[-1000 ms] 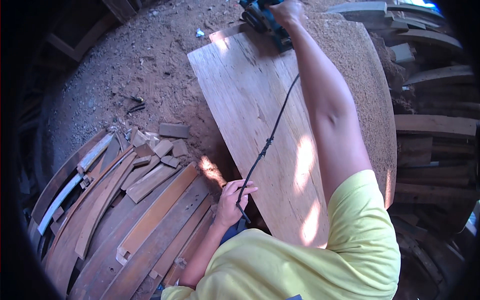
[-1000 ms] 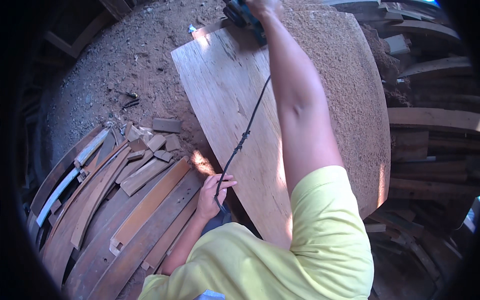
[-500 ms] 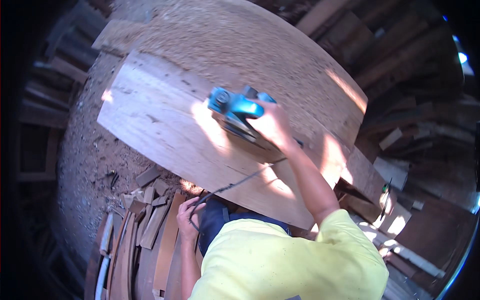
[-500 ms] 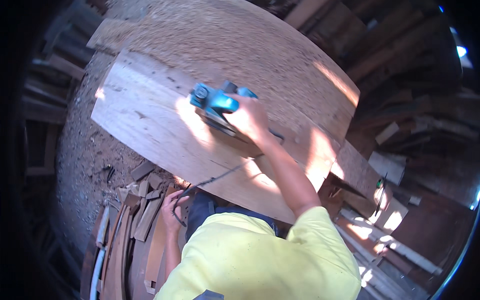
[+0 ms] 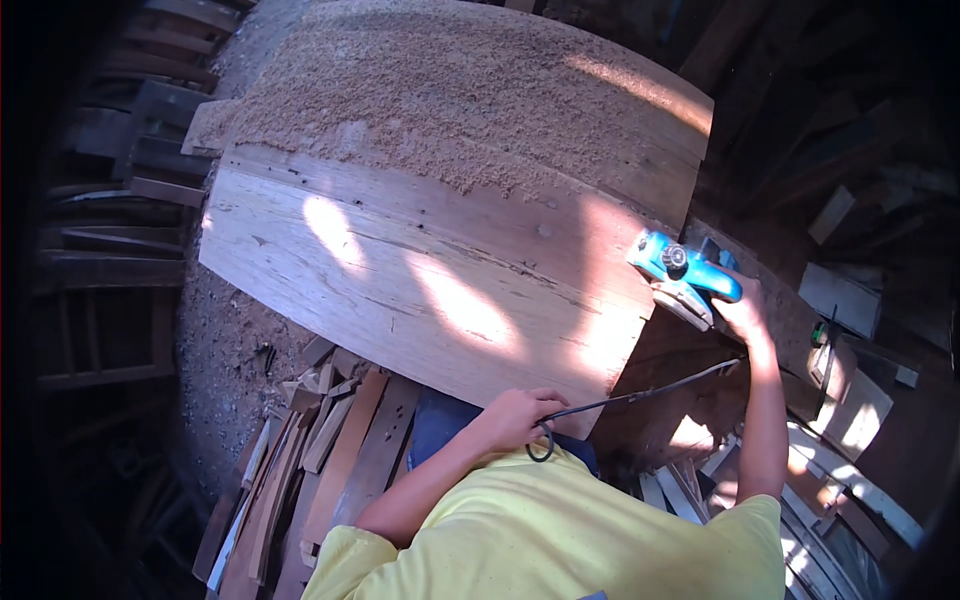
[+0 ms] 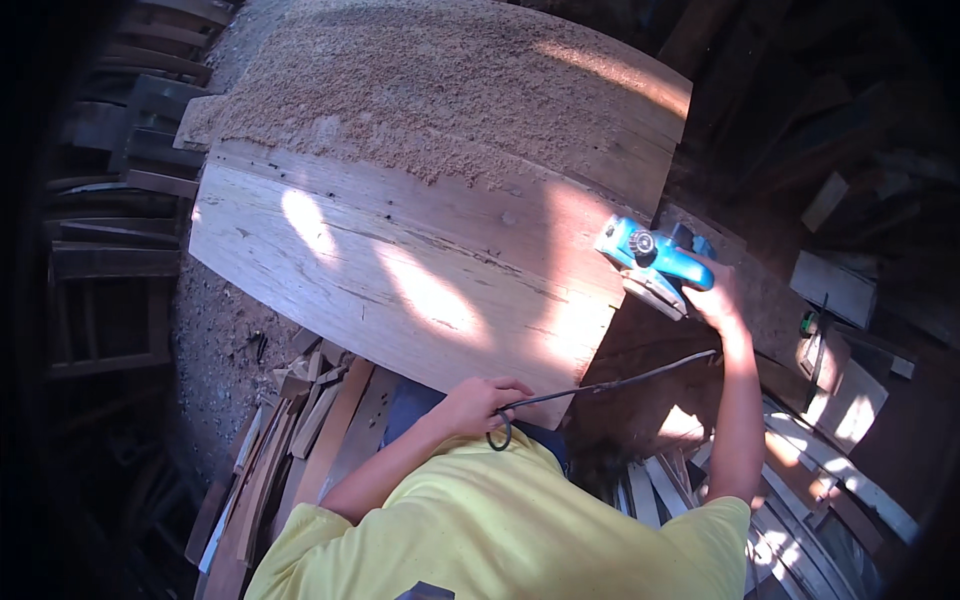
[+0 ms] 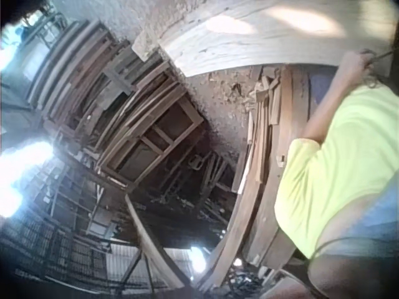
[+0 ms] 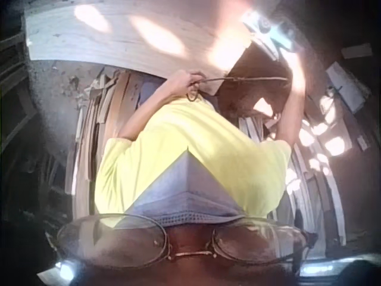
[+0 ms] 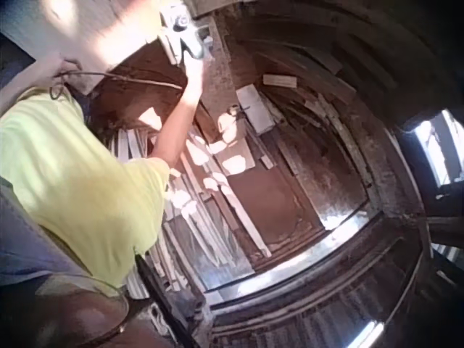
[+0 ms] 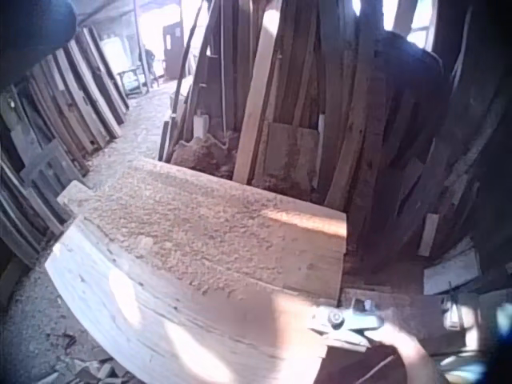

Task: The person hammers a nail into a wooden board, uses an electric planer to smooth the surface, and kemudian picks up the round wooden piece to check the edges.

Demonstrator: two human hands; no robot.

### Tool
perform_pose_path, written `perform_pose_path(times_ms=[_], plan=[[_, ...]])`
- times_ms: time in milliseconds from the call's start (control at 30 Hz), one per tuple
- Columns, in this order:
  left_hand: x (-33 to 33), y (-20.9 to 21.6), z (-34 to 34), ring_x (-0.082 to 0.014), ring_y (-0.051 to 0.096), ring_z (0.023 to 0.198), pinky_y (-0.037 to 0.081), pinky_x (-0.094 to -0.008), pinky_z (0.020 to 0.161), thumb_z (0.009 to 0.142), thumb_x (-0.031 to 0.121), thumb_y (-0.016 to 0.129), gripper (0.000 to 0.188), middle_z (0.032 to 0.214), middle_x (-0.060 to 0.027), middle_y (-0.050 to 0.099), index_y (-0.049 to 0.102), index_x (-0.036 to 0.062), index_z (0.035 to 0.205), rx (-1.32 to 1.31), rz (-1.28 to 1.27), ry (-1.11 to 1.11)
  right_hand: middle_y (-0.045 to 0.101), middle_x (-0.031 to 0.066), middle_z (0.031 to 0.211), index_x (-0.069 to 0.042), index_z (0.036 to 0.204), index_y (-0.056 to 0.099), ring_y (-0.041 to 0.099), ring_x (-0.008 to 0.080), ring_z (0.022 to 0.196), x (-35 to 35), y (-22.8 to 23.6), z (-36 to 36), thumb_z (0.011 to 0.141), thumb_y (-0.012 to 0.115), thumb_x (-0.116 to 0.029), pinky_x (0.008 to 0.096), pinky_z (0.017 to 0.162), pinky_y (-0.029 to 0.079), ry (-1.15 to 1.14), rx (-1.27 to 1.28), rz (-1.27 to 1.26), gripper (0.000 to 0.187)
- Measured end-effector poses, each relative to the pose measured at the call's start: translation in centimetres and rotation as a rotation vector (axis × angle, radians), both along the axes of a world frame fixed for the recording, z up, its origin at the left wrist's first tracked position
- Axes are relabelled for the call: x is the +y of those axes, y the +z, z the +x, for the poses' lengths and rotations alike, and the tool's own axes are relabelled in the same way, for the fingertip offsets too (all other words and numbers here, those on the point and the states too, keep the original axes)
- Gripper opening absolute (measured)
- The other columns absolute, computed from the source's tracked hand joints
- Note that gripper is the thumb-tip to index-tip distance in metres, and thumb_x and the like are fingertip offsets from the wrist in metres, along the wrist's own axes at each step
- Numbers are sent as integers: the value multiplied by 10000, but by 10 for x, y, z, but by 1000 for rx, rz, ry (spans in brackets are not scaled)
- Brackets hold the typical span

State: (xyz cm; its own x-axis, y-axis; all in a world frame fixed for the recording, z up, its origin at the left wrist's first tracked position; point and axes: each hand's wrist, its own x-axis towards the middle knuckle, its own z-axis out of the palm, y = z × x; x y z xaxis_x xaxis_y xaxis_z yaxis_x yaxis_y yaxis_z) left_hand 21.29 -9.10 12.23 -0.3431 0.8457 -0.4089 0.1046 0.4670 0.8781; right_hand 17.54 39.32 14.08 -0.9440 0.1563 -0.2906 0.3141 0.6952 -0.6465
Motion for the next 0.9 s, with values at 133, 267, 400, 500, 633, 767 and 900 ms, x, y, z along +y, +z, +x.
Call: perform_pose_path(times_ms=[133, 267, 400, 500, 633, 767, 900], plan=[[34, -15, 5, -344, 746, 1087, 617, -483, 942, 927, 126, 702, 395, 1405, -31, 704, 737, 135, 1320, 28, -26, -11, 837, 160, 1062, -101, 1381, 770, 740, 107, 958, 26, -7, 9, 797, 770, 29, 308, 872, 564, 13, -6, -39, 599], [31, -20, 7, -348, 745, 1085, 615, -479, 947, 921, 121, 696, 405, 1400, -51, 707, 734, 124, 1325, 9, -32, 17, 814, 211, 1031, -157, 1388, 773, 806, 167, 959, 23, -2, 0, 816, 809, -13, 332, 817, 580, 45, 31, -43, 591], [20, -22, 7, -352, 741, 1088, 613, -475, 946, 908, 109, 694, 424, 1382, -68, 714, 737, 125, 1330, -24, -2, 65, 807, 217, 1061, -182, 1388, 774, 822, 260, 1004, 12, -3, -20, 821, 818, -28, 342, 839, 589, 81, -48, 25, 589], [8, -23, 3, -352, 740, 1085, 612, -472, 938, 895, 90, 697, 440, 1364, -74, 721, 745, 130, 1331, -35, 0, 110, 805, 209, 1089, -177, 1377, 776, 817, 285, 1043, -7, -5, -41, 824, 816, -31, 364, 868, 598, 149, 32, 14, 573], [-24, -16, -14, -338, 742, 1076, 612, -451, 917, 881, 50, 695, 443, 1345, -79, 729, 764, 136, 1310, -81, -27, 228, 807, 206, 1147, -101, 1326, 774, 808, 314, 1077, -29, -24, -70, 812, 806, -37, 372, 927, 596, 217, 118, -56, 519], [-63, -14, -31, -328, 747, 1080, 619, -430, 934, 888, 53, 697, 400, 1326, -77, 736, 777, 120, 1274, -50, -74, 341, 792, 259, 1100, -24, 1291, 762, 808, 347, 1028, -74, -18, -104, 786, 753, -40, 387, 915, 597, 233, 47, -105, 505], [-88, -15, -55, -346, 642, 1302, 562, -477, 1070, 854, 60, 690, 497, 1422, -54, 690, 757, 186, 1330, 296, -159, 373, 768, 278, 1006, -13, 1243, 770, 802, 383, 953, -123, -13, -142, 756, 789, -114, 395, 881, 599, 301, 80, 3, 498]])
